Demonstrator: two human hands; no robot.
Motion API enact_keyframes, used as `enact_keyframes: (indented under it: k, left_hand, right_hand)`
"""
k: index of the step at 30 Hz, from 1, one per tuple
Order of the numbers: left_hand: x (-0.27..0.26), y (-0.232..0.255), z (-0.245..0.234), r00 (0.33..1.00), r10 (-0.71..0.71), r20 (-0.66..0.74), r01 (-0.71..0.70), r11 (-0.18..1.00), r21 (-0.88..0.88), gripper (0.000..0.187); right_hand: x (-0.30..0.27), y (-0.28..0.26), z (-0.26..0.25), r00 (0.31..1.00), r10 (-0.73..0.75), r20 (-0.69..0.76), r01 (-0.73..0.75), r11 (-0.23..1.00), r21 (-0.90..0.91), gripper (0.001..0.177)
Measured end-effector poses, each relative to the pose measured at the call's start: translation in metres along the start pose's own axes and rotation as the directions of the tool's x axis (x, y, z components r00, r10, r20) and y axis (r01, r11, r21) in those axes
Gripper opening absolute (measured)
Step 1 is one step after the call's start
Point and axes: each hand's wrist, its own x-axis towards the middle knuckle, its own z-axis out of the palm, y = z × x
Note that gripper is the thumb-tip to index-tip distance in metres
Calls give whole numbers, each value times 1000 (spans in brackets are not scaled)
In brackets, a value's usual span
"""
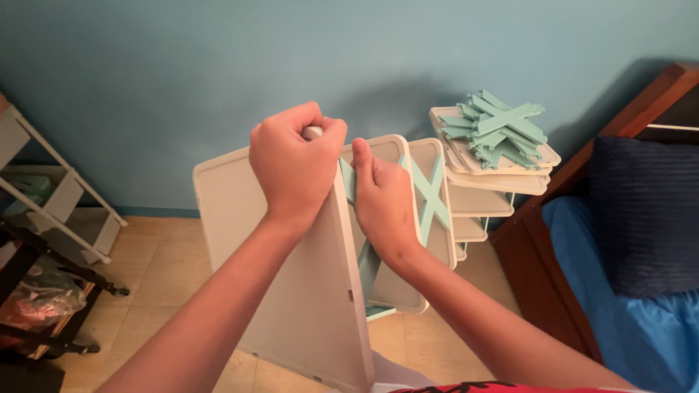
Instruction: The person assembles a modular shelving unit by connecting white trays with light-blue cross-brackets. They repeatedly attach and detach brackets to trays, stacking completed sections and handling loose parts on the floor.
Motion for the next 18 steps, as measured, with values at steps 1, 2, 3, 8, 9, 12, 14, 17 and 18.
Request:
enact_keyframes:
  k: [1,2,3,8,9,12,14,17,18]
  left_hand:
    - [2,0,1,1000,16,-5,-16,1000,6,23]
    - [5,1,2,999,31,-11,-30,999,12,20]
    - [10,2,3,998,-7,62,3,999,52,23]
    - [29,6,-4,935,249,254,-293,944,151,37]
    - [26,6,-5,934,184,306,-239,959,153,49]
    - [-2,4,-17,890,-83,449,-66,950,306,74]
    - [-17,6,-23,803,-347,485,25,832,554,74]
    - [-22,14,-28,839,-284,464,-62,798,600,68]
    - [-21,17,-30,835,-261,484,-92,802,590,63]
  right_hand:
    - [0,0,0,1000,12,-1,-12,1000,-12,66]
    - [2,-1,1,1000,23,-1,-23,999,-24,66]
    - [4,-2,1,999,34,-1,-34,999,-36,66]
    - [21,-1,9,979,201,42,-205,966,155,64]
    - [26,1,9,970,241,44,-245,956,164,63]
    - [36,5,16,989,53,-139,-63,996,-63,71]
    - [34,4,21,991,129,-38,-128,991,36,70]
    - [28,-4,23,982,186,28,-184,981,-52,69]
    - [27,-8,23,980,198,33,-193,974,-121,69]
